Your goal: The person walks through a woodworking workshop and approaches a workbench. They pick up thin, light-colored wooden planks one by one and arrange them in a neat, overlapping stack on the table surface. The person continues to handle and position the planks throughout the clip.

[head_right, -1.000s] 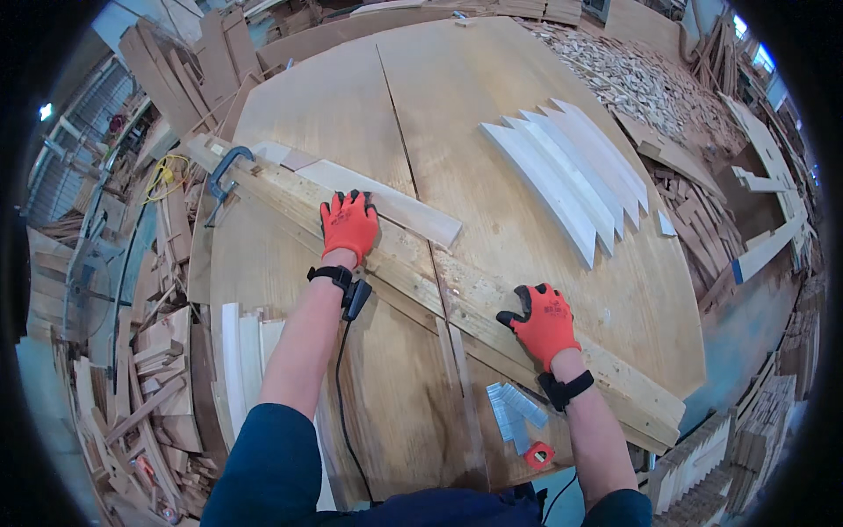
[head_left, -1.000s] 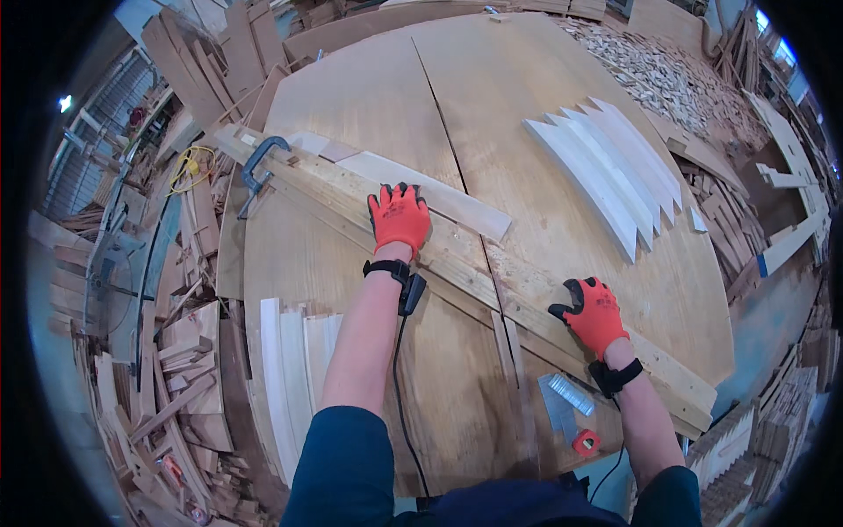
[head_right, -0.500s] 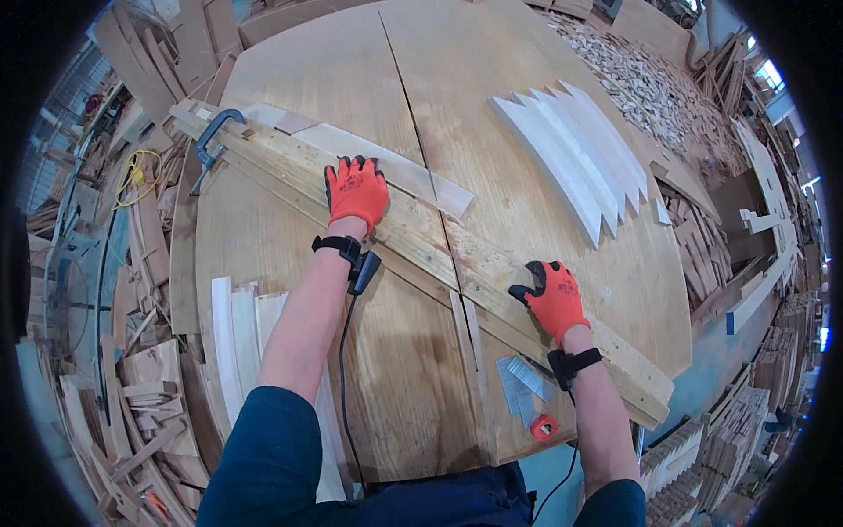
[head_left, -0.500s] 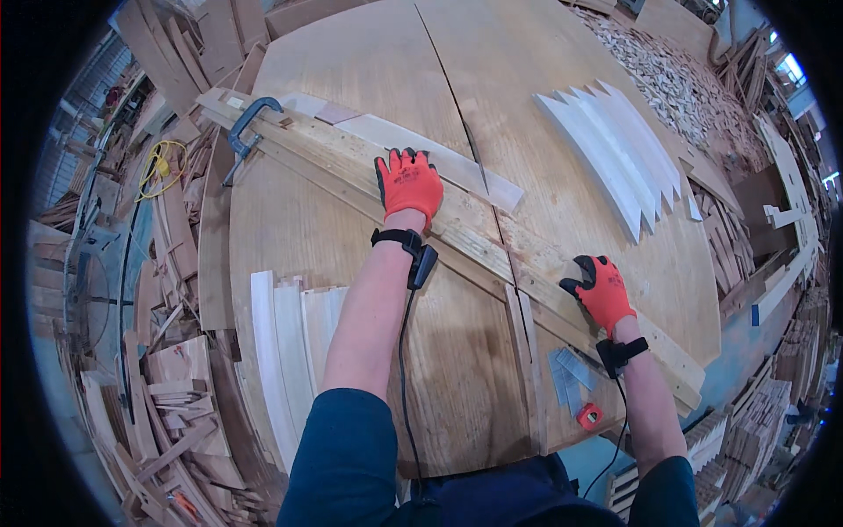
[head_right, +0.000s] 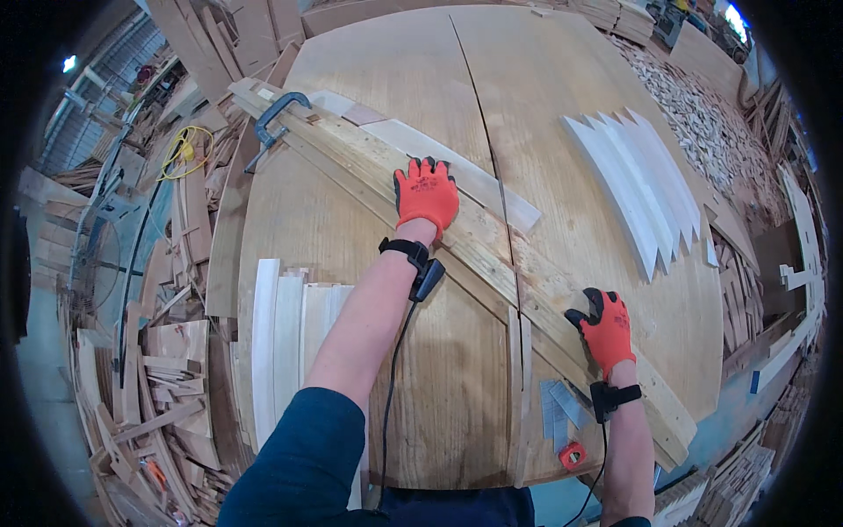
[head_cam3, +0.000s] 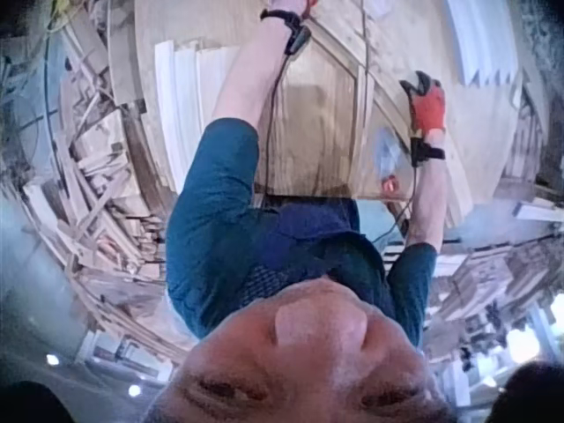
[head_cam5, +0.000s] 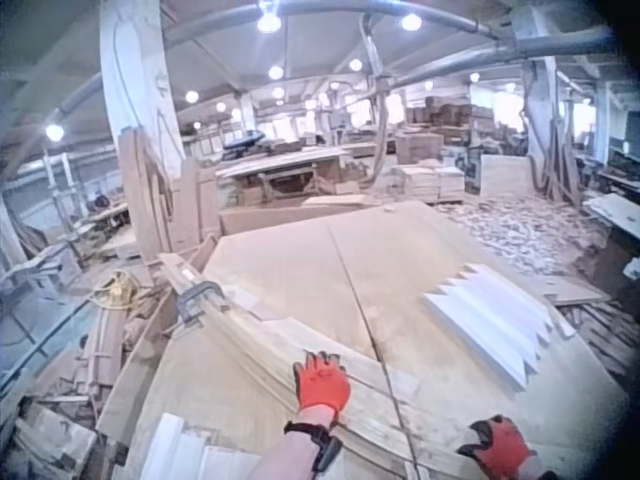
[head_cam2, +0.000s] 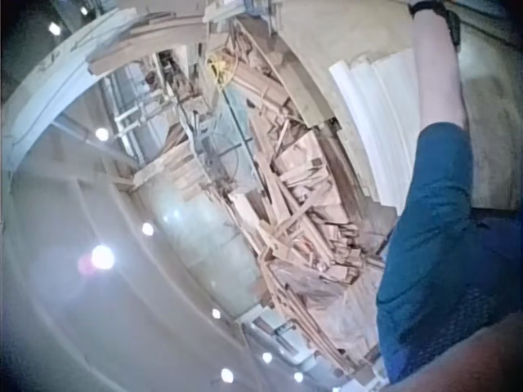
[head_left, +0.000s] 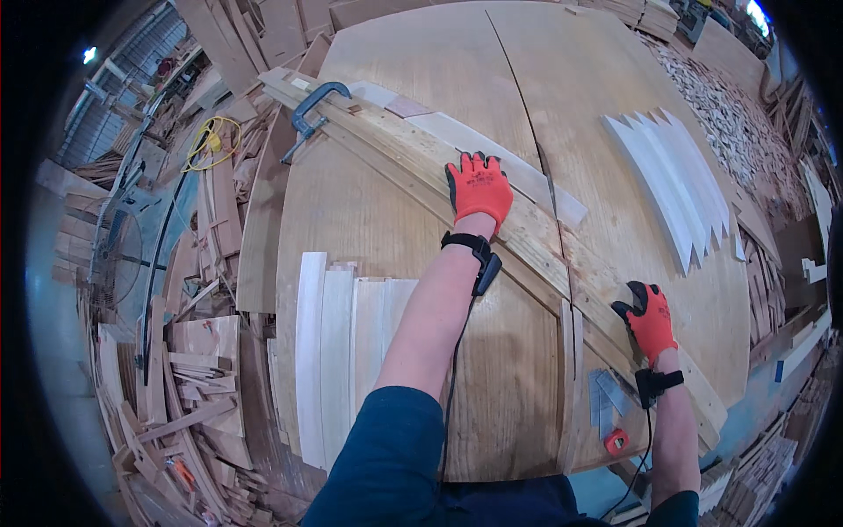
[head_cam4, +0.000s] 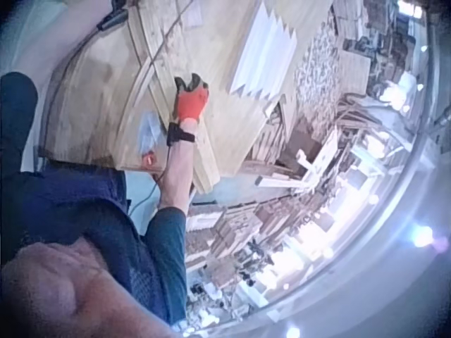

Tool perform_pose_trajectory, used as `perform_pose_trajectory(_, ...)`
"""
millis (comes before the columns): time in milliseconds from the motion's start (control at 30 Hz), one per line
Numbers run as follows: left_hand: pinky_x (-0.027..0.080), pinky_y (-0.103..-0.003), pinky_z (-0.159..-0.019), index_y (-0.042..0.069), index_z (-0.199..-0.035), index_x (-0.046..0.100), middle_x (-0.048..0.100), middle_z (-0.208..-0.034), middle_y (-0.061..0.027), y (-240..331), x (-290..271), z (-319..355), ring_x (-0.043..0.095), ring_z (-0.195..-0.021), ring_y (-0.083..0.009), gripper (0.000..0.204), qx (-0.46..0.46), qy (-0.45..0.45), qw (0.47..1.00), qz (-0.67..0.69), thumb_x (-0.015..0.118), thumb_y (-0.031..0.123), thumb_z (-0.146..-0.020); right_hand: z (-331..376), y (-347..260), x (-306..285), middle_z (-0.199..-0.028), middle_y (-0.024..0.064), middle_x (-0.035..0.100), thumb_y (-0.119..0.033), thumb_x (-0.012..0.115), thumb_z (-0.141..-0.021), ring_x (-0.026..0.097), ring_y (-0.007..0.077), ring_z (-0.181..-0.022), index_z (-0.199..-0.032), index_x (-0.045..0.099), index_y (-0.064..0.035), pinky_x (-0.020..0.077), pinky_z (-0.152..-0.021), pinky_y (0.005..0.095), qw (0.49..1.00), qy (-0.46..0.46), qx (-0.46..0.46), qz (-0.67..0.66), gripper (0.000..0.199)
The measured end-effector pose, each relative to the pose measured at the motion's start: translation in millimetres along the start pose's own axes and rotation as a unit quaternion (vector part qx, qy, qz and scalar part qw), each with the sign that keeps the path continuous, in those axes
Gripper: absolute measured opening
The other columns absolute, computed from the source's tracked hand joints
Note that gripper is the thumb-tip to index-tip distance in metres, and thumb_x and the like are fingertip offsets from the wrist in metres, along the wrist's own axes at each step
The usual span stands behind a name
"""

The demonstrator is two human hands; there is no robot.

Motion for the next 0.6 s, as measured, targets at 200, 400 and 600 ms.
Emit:
perform_pose_trajectory(200, 0.021, -0.060, -0.117, 0.010, -0.140, 0.053, 0.047, -0.152, -0.0162, 3.5, -1.3, 11.9, 0.035, -0.145, -0.0372, 0.048, -0.002, -0.016, 1.000, 0.006, 0.046, 0.035, -0.101, 8.1, 3.4, -4.5, -0.116, 0.0174, 0.062, -0.030, 0.084, -0.078, 0.057, 0.0370, -0.111, -0.121, 0.065, -0.0072, 0.0473, -0.097, 0.0451, 1.000, -0.010, 0.003, 0.010, 0.052)
perform_pose_trajectory(400, 0.023, -0.056, -0.118, 0.010, -0.136, 0.057, 0.050, -0.149, -0.0139, 4.5, -8.0, 16.0, 0.038, -0.143, -0.0355, 0.046, -0.005, -0.018, 1.000, 0.001, 0.047, 0.037, -0.100, 14.4, -2.2, -17.1, -0.115, 0.0172, 0.062, -0.020, 0.083, -0.076, 0.059, 0.0366, -0.109, -0.120, 0.065, -0.0057, 0.0483, -0.095, 0.0446, 1.000, -0.014, 0.006, 0.023, 0.049)
perform_pose_trajectory(600, 0.030, -0.046, -0.116, 0.007, -0.123, 0.066, 0.060, -0.137, -0.0137, 6.1, -28.6, 15.6, 0.047, -0.134, -0.0326, 0.039, -0.017, 0.008, 0.999, 0.035, 0.051, 0.032, -0.097, 8.4, -10.7, -31.9, -0.118, 0.0173, 0.060, -0.040, 0.079, -0.081, 0.056, 0.0364, -0.116, -0.121, 0.066, -0.0087, 0.0460, -0.098, 0.0472, 0.994, -0.094, 0.020, 0.050, 0.052)
Point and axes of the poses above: each hand's wrist, its own z-axis away from the middle knuckle, its own x-axis out of the palm, y = z × x, the point moved 6 cm from there along -z, towards the middle knuckle
